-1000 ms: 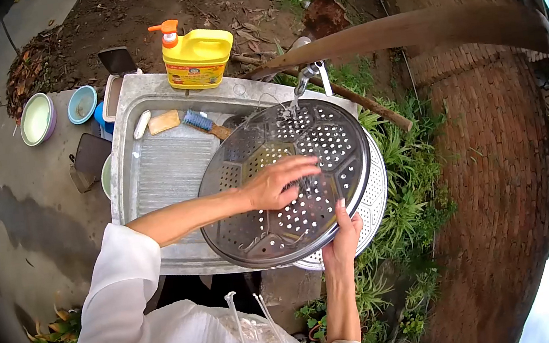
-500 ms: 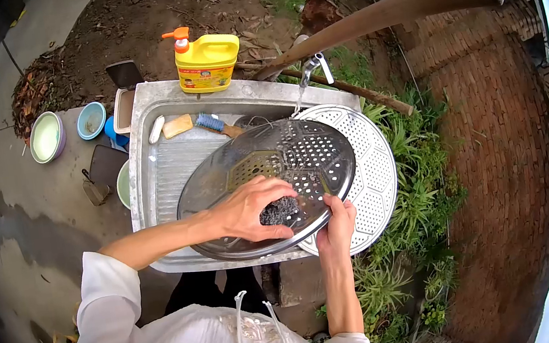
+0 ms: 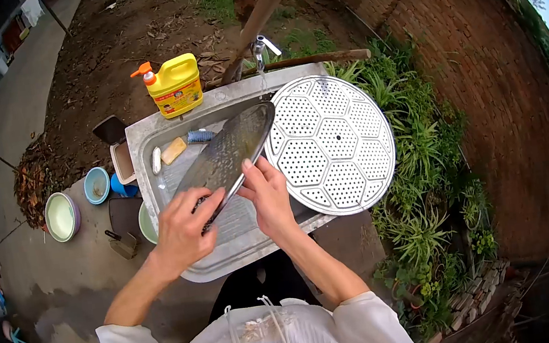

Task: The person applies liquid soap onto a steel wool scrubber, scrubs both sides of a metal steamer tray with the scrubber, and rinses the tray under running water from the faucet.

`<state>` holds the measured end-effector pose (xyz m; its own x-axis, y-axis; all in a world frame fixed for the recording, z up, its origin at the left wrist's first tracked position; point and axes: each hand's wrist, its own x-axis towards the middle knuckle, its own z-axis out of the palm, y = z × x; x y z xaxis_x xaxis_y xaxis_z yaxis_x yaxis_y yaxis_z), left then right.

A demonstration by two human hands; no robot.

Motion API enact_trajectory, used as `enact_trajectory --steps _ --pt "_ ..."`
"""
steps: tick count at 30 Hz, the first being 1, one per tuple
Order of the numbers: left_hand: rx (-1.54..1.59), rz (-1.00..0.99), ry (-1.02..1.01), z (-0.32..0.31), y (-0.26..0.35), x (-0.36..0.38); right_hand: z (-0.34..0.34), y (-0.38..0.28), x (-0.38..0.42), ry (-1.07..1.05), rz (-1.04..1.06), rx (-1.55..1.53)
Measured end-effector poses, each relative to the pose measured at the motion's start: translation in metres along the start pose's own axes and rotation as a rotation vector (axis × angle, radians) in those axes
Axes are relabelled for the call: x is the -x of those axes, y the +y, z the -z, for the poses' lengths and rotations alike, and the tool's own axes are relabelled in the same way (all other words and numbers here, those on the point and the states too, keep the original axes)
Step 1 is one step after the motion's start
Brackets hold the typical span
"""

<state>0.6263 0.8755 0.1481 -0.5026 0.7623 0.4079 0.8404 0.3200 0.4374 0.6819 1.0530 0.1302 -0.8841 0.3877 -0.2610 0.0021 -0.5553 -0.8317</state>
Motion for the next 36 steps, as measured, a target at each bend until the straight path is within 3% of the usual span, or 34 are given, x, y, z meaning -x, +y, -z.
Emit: enact_trajectory --steps 5,7,9,11,12,14,16,17,18,20,21,24,30,32,36 --pt "0.160 0.268 0.302 0.084 -0.039 0.013 -0.021 0.007 0.000 -0.102 0.221 -0.020" --pt "0.441 0.539 0.426 0.098 -0.074 0.044 0.028 0.025 -0.002 0.113 0.137 0.078" --pt "0.555 0.748 0.521 0.099 -0.104 0.080 0.110 0.054 -0.007 0.558 0.175 0.067" --pt "0.791 0.944 0.718 0.074 -0.128 0.116 0.240 0.107 -0.014 1.054 0.212 0.212" --pt "0.871 1.052 0.820 0.057 -0.135 0.136 0.274 0.104 -0.004 1.292 0.090 0.525" --pt "0.971 1.152 0.814 0.025 -0.142 0.167 0.317 0.103 0.004 1.611 -0.129 0.575" --pt "1.083 1.135 0.783 -0.011 -0.142 0.197 0.397 0.116 0.006 1.225 -0.092 0.082" --pt "1.172 1.157 0.811 -0.022 -0.138 0.206 0.400 0.108 0.002 1.194 -0.059 -0.008" --pt "1.261 1.181 0.837 -0.037 -0.134 0.217 0.411 0.106 0.000 1.197 -0.066 -0.006" --pt "1.172 1.282 0.838 -0.067 -0.144 0.253 0.434 0.109 0.001 1.173 -0.174 -0.028" --pt "1.071 1.317 0.822 -0.078 -0.140 0.255 0.437 0.111 0.003 1.123 -0.131 0.003" --pt "1.007 1.309 0.768 -0.103 -0.156 0.270 0.416 0.094 0.012 1.113 -0.192 0.056" --pt "0.626 1.339 0.523 -0.100 -0.144 0.242 0.405 0.088 0.008 1.224 -0.196 -0.002" --pt "0.215 1.324 0.243 -0.116 -0.149 0.259 0.415 0.098 0.012 1.171 -0.147 -0.058" --pt "0.825 1.503 0.415 -0.130 -0.119 0.238 0.419 0.088 0.018 1.121 -0.144 -0.191"
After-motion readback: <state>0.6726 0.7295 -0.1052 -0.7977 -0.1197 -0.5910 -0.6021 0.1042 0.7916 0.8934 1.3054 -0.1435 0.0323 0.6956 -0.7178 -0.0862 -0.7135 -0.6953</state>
